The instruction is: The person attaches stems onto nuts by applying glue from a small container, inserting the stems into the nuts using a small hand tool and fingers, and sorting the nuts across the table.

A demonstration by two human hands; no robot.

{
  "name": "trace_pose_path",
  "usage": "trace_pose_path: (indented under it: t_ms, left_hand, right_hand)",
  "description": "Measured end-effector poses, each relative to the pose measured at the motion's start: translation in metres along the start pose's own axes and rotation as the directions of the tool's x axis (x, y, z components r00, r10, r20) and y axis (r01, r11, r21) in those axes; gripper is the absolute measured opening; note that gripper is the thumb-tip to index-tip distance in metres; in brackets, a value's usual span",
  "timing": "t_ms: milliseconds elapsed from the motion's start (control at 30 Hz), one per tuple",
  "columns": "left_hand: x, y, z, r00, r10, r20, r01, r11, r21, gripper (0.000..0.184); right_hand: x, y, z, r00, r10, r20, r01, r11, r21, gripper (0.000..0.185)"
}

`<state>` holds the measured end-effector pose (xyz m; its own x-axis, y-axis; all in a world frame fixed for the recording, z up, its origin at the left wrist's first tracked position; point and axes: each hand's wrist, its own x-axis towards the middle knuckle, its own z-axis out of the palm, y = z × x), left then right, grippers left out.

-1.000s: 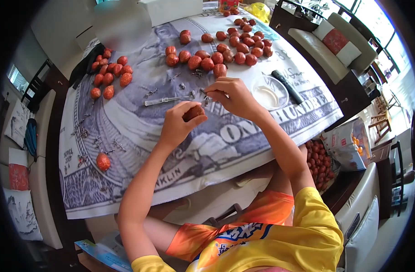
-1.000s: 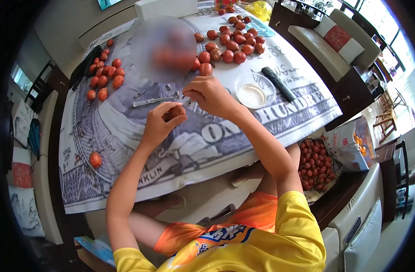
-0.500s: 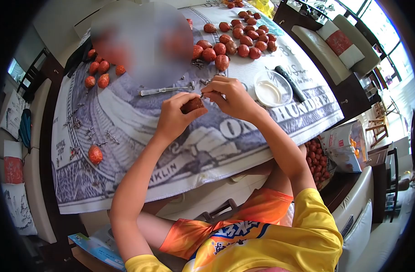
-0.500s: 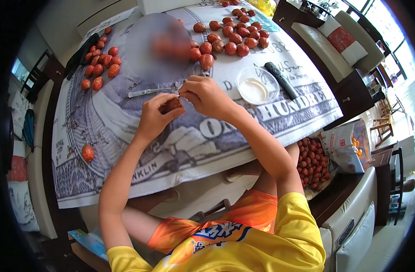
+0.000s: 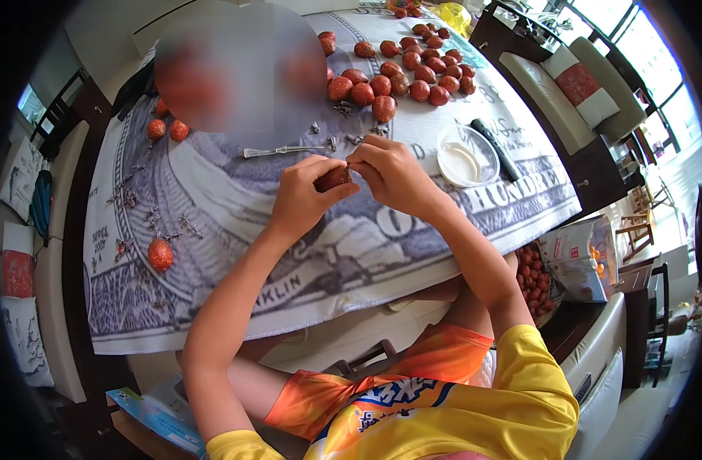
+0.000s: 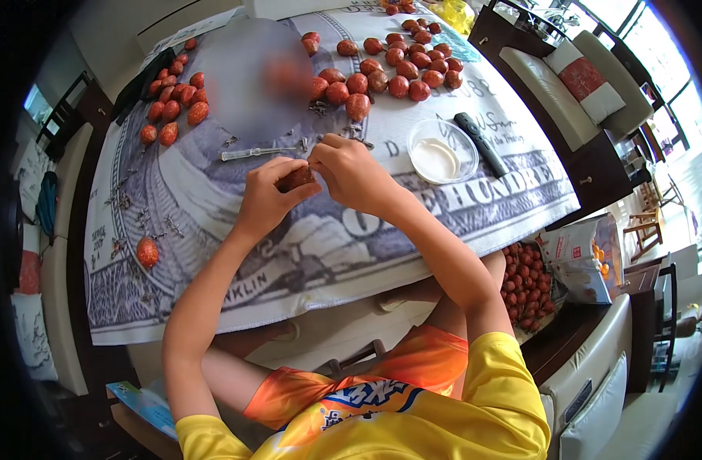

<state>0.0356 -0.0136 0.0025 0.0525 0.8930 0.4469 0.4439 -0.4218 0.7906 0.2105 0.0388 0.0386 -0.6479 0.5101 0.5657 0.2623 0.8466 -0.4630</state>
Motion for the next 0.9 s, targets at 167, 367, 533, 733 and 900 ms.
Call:
trace_pose_path:
  t_ms: [167, 367, 533, 733, 900]
  left_hand:
    - [0.000, -0.003, 0.004, 1.000, 0.016, 0.002, -0.016, 1.000, 0.005, 0.028]
    - [0.003, 0.001, 0.002, 0.999, 0.033, 0.001, -0.033, 0.999, 0.013, 0.024]
    - [0.000, 0.000, 0.003, 0.994, 0.110, -0.014, -0.107, 0.987, 0.118, 0.026]
    - [-0.002, 0.003, 0.004, 0.971, 0.231, -0.060, -0.213, 0.952, 0.221, 0.033]
    - [-0.002, 0.001, 0.003, 0.951, 0.307, -0.044, -0.282, 0.915, 0.288, 0.034]
  right_hand:
    - [-0.002, 0.002, 0.002, 0.997, -0.019, 0.077, 0.018, 1.000, 0.021, 0.011]
    - [0.001, 0.010, 0.003, 0.991, -0.043, 0.126, 0.037, 0.998, 0.052, 0.011]
    - [-0.005, 0.015, 0.012, 0.997, -0.068, -0.039, 0.073, 0.988, 0.134, 0.007]
    - [-0.006, 0.003, 0.001, 0.996, 0.002, -0.091, 0.008, 0.994, 0.112, 0.009]
    - [-0.007, 0.007, -0.001, 0.996, 0.015, -0.092, -0.004, 0.993, 0.121, 0.009]
